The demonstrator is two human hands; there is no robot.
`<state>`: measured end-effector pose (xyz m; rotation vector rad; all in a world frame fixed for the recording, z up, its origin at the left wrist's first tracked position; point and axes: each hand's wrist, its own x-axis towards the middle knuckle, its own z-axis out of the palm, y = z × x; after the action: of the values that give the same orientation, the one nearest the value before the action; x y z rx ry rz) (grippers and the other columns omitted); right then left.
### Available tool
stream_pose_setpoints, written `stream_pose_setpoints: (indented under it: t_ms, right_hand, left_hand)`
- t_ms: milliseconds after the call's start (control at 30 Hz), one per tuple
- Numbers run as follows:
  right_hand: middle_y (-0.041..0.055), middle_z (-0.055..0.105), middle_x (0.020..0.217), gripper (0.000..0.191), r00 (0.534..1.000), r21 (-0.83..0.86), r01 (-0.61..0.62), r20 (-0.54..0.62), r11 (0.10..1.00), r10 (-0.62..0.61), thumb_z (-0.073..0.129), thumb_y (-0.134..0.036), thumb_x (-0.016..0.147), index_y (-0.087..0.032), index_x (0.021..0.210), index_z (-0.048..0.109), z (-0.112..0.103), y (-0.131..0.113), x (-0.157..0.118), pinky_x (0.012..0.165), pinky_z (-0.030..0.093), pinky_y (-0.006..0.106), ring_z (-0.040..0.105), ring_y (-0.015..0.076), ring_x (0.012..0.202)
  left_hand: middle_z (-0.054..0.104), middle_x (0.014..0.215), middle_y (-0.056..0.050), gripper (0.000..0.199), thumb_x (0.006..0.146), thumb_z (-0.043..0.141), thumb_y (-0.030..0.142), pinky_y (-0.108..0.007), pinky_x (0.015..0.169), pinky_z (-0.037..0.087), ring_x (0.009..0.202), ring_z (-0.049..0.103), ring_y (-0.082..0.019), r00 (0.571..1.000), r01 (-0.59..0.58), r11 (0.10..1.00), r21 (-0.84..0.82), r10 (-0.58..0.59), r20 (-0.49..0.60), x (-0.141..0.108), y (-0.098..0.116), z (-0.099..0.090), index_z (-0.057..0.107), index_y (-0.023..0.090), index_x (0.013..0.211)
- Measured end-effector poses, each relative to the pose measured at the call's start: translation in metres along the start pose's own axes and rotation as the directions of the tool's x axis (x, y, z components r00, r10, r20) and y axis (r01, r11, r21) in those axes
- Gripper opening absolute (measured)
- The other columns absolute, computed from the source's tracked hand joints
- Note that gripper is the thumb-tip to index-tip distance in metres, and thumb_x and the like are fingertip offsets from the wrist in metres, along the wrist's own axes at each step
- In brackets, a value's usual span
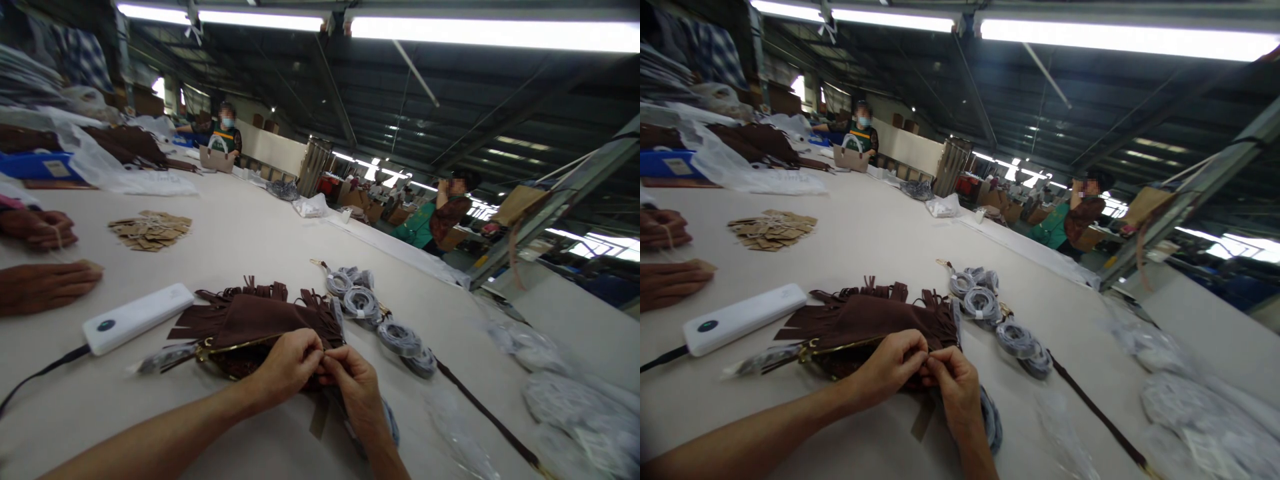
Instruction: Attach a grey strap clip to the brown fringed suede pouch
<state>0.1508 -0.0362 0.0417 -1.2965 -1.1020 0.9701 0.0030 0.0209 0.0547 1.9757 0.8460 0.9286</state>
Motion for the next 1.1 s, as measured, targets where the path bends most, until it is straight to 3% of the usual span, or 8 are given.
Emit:
stream_pose_setpoints:
  t_ms: [233, 367, 500, 600, 767, 900, 1000, 1100]
  right_hand:
    - [0.0003, 0.068, 0.065, 0.023, 0.992, -0.221, 0.121, -0.014, 0.968, -0.127, 0.068, -0.042, 0.079, -0.020, 0.072, 0.069, 0.003, 0.007, 0.000, 0.060, 0.051, 0.027, 0.062, 0.0171, 0.062]
    - [-0.0005, 0.067, 0.065, 0.018, 0.994, -0.376, 0.104, 0.072, 0.921, -0.083, 0.058, -0.036, 0.084, -0.022, 0.077, 0.068, -0.002, -0.013, 0.000, 0.057, 0.048, 0.027, 0.062, 0.0184, 0.062]
    - [-0.0001, 0.068, 0.069, 0.014, 0.983, -0.725, 0.183, 0.131, 0.664, -0.128, 0.057, -0.031, 0.082, -0.025, 0.077, 0.068, -0.026, -0.041, -0.006, 0.063, 0.044, 0.029, 0.062, 0.0197, 0.066]
    - [0.0041, 0.073, 0.098, 0.023, 0.997, -0.878, 0.074, 0.058, 0.474, -0.050, 0.063, -0.031, 0.074, -0.026, 0.095, 0.068, -0.052, -0.040, -0.016, 0.076, 0.046, 0.033, 0.066, 0.0265, 0.092]
    - [0.0081, 0.069, 0.117, 0.048, 0.999, -0.972, 0.008, 0.020, 0.234, 0.051, 0.060, -0.030, 0.074, -0.025, 0.122, 0.061, -0.077, -0.003, -0.032, 0.085, 0.047, 0.034, 0.063, 0.0284, 0.107]
    - [0.0095, 0.071, 0.107, 0.043, 0.999, -0.996, 0.015, 0.020, 0.093, 0.045, 0.055, -0.019, 0.074, -0.021, 0.116, 0.062, -0.078, 0.009, -0.037, 0.081, 0.045, 0.032, 0.066, 0.0262, 0.099]
    - [0.0078, 0.072, 0.090, 0.020, 0.996, -0.990, -0.015, -0.002, 0.137, 0.092, 0.053, -0.024, 0.076, -0.021, 0.091, 0.066, -0.072, -0.009, -0.040, 0.073, 0.043, 0.031, 0.065, 0.0254, 0.088]
    - [0.0021, 0.068, 0.076, 0.011, 0.976, -0.902, -0.050, 0.047, 0.429, 0.212, 0.053, -0.028, 0.073, -0.022, 0.075, 0.062, -0.061, -0.040, -0.049, 0.064, 0.041, 0.027, 0.062, 0.0208, 0.074]
  left_hand:
    - [0.060, 0.073, -0.002, 0.012, 0.082, 0.047, 0.014, -0.025, 0.063, 0.037, 0.068, 0.053, -0.015, 0.998, 0.006, 0.995, 0.101, 0.001, -0.065, -0.006, -0.007, 0.013, 0.054, 0.017, 0.073]
    - [0.062, 0.074, -0.002, 0.012, 0.082, 0.051, 0.014, -0.025, 0.064, 0.038, 0.070, 0.056, -0.015, 0.999, 0.019, 0.985, 0.173, -0.024, 0.028, 0.001, -0.004, 0.007, 0.058, 0.017, 0.074]
    - [0.064, 0.082, 0.000, 0.010, 0.079, 0.057, 0.011, -0.023, 0.067, 0.041, 0.076, 0.059, -0.015, 0.960, -0.126, 0.943, 0.309, 0.037, 0.278, 0.007, 0.010, -0.015, 0.062, 0.019, 0.081]
    - [0.062, 0.104, -0.005, 0.026, 0.075, 0.060, 0.010, -0.027, 0.074, 0.046, 0.090, 0.059, -0.020, 0.920, -0.287, 0.824, 0.489, 0.094, 0.381, 0.004, 0.020, -0.038, 0.059, 0.020, 0.100]
    - [0.057, 0.115, -0.017, 0.039, 0.069, 0.060, 0.004, -0.042, 0.086, 0.048, 0.103, 0.056, -0.031, 0.941, -0.292, 0.576, 0.764, 0.029, 0.338, -0.007, 0.006, -0.069, 0.058, 0.013, 0.106]
    - [0.066, 0.094, -0.014, 0.023, 0.077, 0.051, 0.003, -0.035, 0.074, 0.052, 0.085, 0.065, -0.026, 0.948, -0.207, 0.568, 0.796, -0.085, 0.307, -0.011, -0.015, -0.078, 0.065, 0.014, 0.091]
    - [0.068, 0.094, -0.013, 0.025, 0.083, 0.045, 0.005, -0.033, 0.072, 0.053, 0.084, 0.067, -0.024, 0.967, -0.177, 0.617, 0.767, -0.038, 0.253, -0.009, -0.013, -0.076, 0.067, 0.015, 0.090]
    - [0.069, 0.094, -0.013, 0.026, 0.084, 0.044, 0.006, -0.033, 0.075, 0.054, 0.086, 0.067, -0.024, 0.978, -0.159, 0.676, 0.719, 0.007, 0.209, -0.003, 0.002, -0.075, 0.068, 0.014, 0.090]
